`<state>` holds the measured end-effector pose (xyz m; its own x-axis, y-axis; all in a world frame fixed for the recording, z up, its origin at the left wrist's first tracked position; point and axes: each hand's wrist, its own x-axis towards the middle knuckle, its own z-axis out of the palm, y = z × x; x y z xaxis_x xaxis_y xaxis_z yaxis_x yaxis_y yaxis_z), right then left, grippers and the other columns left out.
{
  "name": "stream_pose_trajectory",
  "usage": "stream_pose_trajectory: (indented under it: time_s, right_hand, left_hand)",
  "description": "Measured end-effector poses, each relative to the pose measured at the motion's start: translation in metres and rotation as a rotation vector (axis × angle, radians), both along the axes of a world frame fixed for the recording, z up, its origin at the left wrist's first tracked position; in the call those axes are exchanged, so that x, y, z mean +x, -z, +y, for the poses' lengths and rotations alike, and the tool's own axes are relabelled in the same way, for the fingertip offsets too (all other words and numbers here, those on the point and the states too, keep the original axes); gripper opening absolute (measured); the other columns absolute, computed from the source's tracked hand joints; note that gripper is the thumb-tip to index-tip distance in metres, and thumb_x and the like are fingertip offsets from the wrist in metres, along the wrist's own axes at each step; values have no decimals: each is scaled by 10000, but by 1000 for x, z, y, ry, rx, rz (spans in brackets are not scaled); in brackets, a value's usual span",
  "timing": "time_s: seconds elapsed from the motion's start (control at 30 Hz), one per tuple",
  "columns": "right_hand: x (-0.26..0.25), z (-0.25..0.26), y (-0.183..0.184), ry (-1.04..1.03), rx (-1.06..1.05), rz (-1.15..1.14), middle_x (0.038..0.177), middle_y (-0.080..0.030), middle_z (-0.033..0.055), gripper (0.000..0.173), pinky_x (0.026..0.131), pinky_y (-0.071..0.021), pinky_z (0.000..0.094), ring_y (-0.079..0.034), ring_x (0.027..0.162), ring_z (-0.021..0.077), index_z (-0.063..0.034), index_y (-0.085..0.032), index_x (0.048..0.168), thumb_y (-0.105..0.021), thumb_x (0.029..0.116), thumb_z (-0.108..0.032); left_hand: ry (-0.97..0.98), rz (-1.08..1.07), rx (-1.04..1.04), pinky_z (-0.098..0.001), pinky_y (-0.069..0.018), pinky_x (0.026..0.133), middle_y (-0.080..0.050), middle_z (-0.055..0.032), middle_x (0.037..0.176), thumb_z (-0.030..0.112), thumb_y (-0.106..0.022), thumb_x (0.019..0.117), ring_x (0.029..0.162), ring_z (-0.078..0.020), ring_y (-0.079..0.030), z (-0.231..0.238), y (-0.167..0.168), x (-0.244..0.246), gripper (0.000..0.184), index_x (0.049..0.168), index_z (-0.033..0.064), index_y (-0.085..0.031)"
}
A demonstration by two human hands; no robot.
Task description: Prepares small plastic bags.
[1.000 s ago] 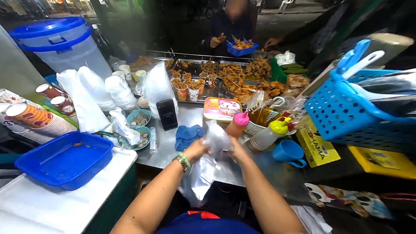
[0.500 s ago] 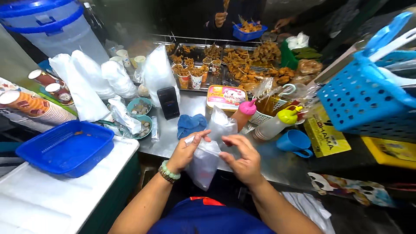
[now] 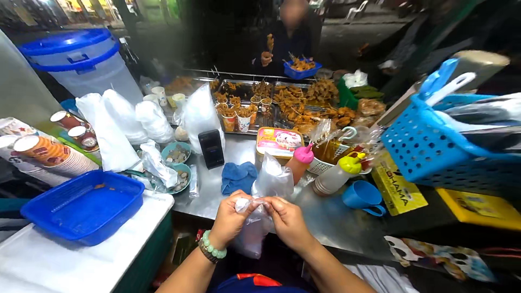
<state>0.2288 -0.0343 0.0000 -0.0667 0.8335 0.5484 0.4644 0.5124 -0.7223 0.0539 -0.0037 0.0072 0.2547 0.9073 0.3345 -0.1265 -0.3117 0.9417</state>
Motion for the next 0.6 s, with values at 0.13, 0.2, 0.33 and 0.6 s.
stream_pose_trajectory:
  time_s: [0.13, 0.2, 0.33, 0.6]
  right_hand:
    - [1, -2, 5, -31, -78, 12, 1075, -774, 75, 317, 914, -571, 288, -728, 976, 93, -12, -735, 1203, -482, 1047, -122]
    - [3, -3, 7, -69, -108, 82, 1140, -764, 82, 322, 956, -551, 231, -713, 1040, 49, 7, -720, 1230, -478, 1045, -99]
    - [5, -6, 6, -142, -196, 433, 1019, -728, 5, 271, 917, -535, 195, -659, 977, 18, -38, -759, 1058, -492, 1031, -75]
    - [49, 1, -16, -494, -275, 874, 885, -703, -105, 226, 728, -539, 147, -634, 772, -46, -173, -707, 1077, -541, 973, -61]
  left_hand:
    - [122, -115, -37, -204, -512, 879, -664, 60, 975, 46, -714, 884, 982, -16, -611, -4, 8, 7, 159, 743, 107, -673]
    - [238, -172, -88, -201, -537, 838, -702, 75, 973, 85, -728, 891, 936, -1, -640, -10, 10, 6, 109, 795, 135, -716]
    - [404, -446, -341, -183, -550, 687, -717, 80, 808, 120, -775, 831, 720, 2, -658, -21, 5, 2, 109, 891, 210, -761]
    - [327, -258, -199, -213, -588, 765, -757, 32, 940, 229, -680, 957, 830, -28, -701, 6, -19, -9, 172, 1037, 112, -775]
